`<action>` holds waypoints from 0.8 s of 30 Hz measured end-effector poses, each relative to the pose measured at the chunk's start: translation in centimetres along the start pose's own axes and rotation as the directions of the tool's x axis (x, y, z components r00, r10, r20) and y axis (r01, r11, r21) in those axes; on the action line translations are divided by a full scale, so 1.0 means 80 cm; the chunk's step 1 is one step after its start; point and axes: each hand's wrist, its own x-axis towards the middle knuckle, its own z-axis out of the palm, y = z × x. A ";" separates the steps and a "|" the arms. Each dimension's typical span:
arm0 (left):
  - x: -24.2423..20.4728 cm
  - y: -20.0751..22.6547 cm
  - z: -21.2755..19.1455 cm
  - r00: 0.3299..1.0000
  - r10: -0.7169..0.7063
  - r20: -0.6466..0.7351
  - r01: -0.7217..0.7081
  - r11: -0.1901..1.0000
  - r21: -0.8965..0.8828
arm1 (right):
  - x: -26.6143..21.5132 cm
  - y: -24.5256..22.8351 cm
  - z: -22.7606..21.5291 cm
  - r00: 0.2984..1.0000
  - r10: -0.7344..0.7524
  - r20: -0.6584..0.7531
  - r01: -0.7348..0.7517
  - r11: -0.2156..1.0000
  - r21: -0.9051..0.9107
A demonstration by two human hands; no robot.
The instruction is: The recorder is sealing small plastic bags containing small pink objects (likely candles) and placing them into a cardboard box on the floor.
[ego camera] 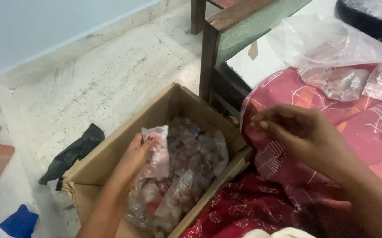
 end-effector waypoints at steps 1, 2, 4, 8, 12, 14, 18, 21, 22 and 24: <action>-0.016 0.012 0.010 1.000 0.000 0.003 0.000 1.000 0.002 | 0.000 -0.007 -0.001 1.000 0.002 -0.002 -0.002 1.000 0.001; -0.032 0.024 0.022 0.990 -0.127 -0.060 0.128 0.992 0.012 | -0.002 -0.014 -0.003 0.999 0.032 -0.032 -0.032 0.999 0.015; 0.050 -0.066 0.005 0.962 -0.248 -0.114 0.252 0.968 0.019 | -0.004 -0.014 -0.010 0.995 0.066 -0.071 -0.065 0.998 0.028; 0.141 -0.251 -0.020 0.983 0.086 -0.160 -0.001 0.885 0.465 | -0.010 -0.001 -0.024 0.990 0.123 -0.071 -0.116 0.989 0.092; 0.102 -0.252 -0.007 0.963 0.093 -0.253 0.147 0.606 0.782 | -0.033 0.028 -0.050 0.991 0.014 -0.130 0.013 0.978 0.209; 0.116 -0.248 -0.009 0.963 0.175 -0.203 0.081 0.530 0.844 | -0.052 0.033 -0.072 0.979 0.003 -0.205 0.033 0.985 0.171; 0.188 -0.216 -0.032 0.956 0.285 -0.063 -0.017 0.271 0.962 | -0.087 0.051 -0.126 0.883 -0.118 -0.454 -0.030 0.952 -0.306; 0.211 -0.169 -0.008 0.938 0.342 0.053 -0.118 0.171 0.978 | -0.114 0.089 -0.181 0.767 -0.162 -0.621 -0.272 0.794 -0.544; 0.162 -0.093 0.076 0.935 0.348 0.072 -0.136 0.164 0.977 | -0.121 0.111 -0.198 0.756 -0.159 -0.635 -0.287 0.792 -0.539; -0.013 0.088 0.146 0.994 0.077 0.075 -0.106 0.629 0.770 | -0.137 0.154 -0.230 0.679 -0.232 -0.697 -0.329 0.752 -0.571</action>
